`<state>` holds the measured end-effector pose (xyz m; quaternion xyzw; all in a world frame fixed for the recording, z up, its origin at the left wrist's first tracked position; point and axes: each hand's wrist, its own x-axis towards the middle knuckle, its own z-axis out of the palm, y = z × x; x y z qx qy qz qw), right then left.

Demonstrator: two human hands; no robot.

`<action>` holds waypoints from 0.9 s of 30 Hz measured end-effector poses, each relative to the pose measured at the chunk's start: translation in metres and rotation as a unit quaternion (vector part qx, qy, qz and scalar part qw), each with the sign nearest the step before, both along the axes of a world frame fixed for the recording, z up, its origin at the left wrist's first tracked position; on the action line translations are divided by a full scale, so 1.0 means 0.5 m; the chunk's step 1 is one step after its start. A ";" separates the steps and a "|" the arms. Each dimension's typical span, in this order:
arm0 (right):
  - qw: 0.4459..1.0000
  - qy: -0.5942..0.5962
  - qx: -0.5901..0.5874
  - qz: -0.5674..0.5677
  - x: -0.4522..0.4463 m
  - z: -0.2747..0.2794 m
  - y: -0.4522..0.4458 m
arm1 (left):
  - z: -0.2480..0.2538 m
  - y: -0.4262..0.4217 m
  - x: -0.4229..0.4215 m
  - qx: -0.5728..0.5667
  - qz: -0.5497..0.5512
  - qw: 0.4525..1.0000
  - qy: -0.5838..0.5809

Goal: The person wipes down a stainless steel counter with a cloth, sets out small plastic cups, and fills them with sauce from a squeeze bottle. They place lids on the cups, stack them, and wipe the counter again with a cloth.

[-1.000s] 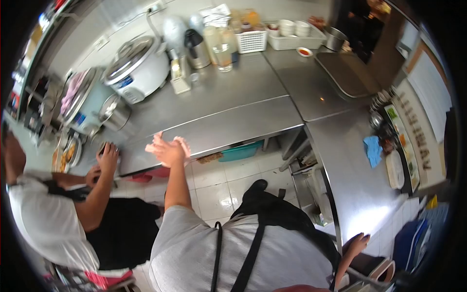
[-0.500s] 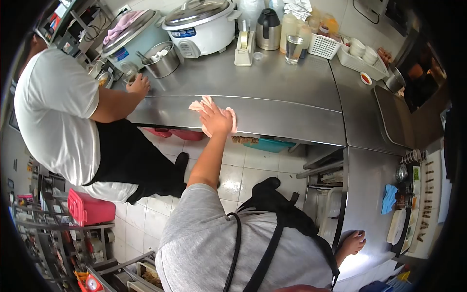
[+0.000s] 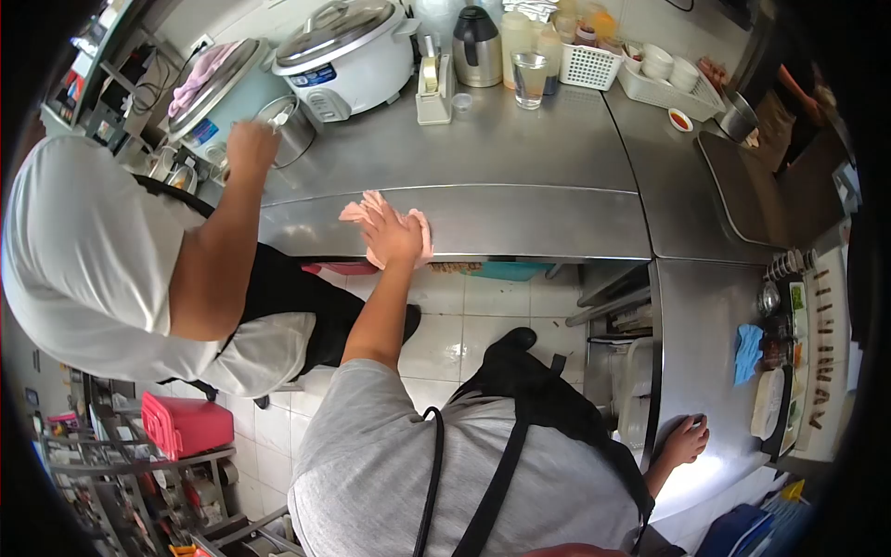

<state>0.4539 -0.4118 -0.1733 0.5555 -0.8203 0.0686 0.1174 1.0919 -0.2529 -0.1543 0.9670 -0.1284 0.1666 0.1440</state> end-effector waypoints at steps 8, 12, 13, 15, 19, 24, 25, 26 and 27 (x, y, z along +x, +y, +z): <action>1.000 -0.008 0.003 -0.005 0.010 0.005 0.003 | 0.013 0.002 -0.009 0.005 -0.006 0.999 0.032; 1.000 -0.018 -0.010 -0.003 0.023 0.020 0.010 | 0.025 0.000 -0.011 0.032 0.004 0.997 0.067; 1.000 -0.023 -0.013 0.000 0.025 0.021 0.010 | 0.024 -0.001 -0.009 0.033 0.003 0.997 0.068; 0.999 -0.028 -0.018 0.002 0.026 0.021 0.012 | 0.025 -0.001 -0.009 0.035 0.005 0.997 0.070; 0.999 -0.043 -0.019 0.005 0.032 0.029 0.013 | 0.033 0.004 -0.021 0.019 -0.034 0.999 0.007; 0.996 -0.074 -0.046 0.021 0.037 0.034 0.018 | 0.019 0.000 -0.008 0.028 -0.002 0.998 0.056; 0.996 -0.079 -0.047 0.019 0.035 0.036 0.020 | 0.019 0.000 -0.007 0.033 0.009 0.997 0.069; 0.995 -0.084 -0.047 0.019 0.038 0.040 0.021 | 0.018 -0.002 -0.008 0.038 0.022 0.996 0.082; 0.995 -0.089 -0.045 0.022 0.042 0.043 0.022 | 0.017 -0.003 -0.011 0.026 0.014 0.997 0.067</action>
